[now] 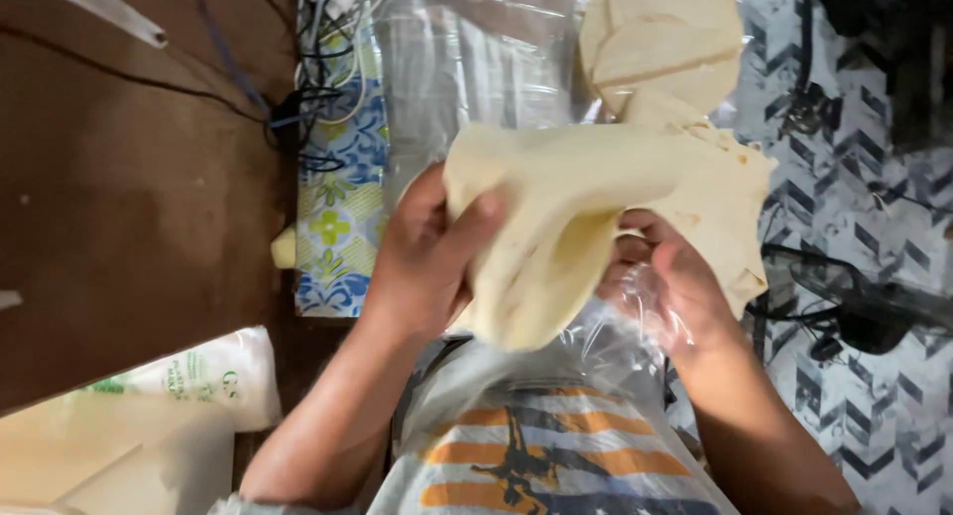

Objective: The person places individual tortillas into a clear plastic bag, stacking them inside by hand.

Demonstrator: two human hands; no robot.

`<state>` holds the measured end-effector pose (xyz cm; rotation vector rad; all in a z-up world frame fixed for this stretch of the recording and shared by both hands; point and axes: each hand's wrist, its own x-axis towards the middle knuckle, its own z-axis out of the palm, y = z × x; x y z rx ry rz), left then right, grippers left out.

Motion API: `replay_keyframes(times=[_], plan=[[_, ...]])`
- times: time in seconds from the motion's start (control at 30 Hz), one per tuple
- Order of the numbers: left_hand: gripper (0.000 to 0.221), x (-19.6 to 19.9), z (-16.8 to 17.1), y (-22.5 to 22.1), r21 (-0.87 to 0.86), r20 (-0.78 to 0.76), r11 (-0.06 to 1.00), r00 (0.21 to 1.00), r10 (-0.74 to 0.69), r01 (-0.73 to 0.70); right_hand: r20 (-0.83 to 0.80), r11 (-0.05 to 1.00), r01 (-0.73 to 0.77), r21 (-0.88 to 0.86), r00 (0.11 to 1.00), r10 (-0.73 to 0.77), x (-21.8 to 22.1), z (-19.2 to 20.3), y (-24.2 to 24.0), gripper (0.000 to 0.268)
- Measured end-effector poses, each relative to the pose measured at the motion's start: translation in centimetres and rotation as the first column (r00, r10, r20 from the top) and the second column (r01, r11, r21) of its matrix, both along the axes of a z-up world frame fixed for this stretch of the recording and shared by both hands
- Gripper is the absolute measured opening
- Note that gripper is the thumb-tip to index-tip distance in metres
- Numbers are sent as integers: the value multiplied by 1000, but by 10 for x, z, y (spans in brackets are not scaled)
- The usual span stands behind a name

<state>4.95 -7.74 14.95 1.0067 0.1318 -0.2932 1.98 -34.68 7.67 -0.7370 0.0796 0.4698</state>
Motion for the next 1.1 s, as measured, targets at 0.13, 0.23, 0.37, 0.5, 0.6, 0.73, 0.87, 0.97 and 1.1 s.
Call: replay_keyframes(times=[0.13, 0.23, 0.37, 0.5, 0.6, 0.73, 0.87, 0.97, 1.1], plan=[[29, -23, -51, 11, 73, -315, 983, 931, 185, -170, -179, 988, -57, -147, 983, 30, -1, 1, 5, 55], [16, -34, -69, 25, 97, -319, 981, 928, 190, -168, -199, 896, -118, -428, 979, 34, -3, -4, 30, 26], [30, -27, -40, 19, 87, -223, 982, 957, 183, -168, -207, 811, -208, -547, 972, 109, 2, -13, 49, 16], [37, -29, -26, 15, 3, -97, 995, 990, 98, -98, -155, 766, -304, -566, 952, 263, 9, -38, 50, 70], [44, -23, -33, 17, -134, -7, 979, 988, 157, -157, -133, 850, -288, -442, 958, 256, 14, -43, 54, 91], [46, -20, -81, 39, -85, -36, 974, 978, 208, -210, -77, 925, -40, -378, 997, 12, 24, -52, 47, 20], [55, -35, -138, 50, 328, -233, 934, 945, 229, -145, -173, 710, -84, -699, 983, -53, 23, -52, 60, 27], [62, -41, -142, 48, 436, -274, 897, 939, 205, -69, -270, 657, -139, -741, 957, -102, 23, -60, 59, 42], [60, -44, -127, 57, 599, -250, 801, 949, 193, -5, -152, 608, -99, -788, 988, -36, 18, -59, 60, 43]])
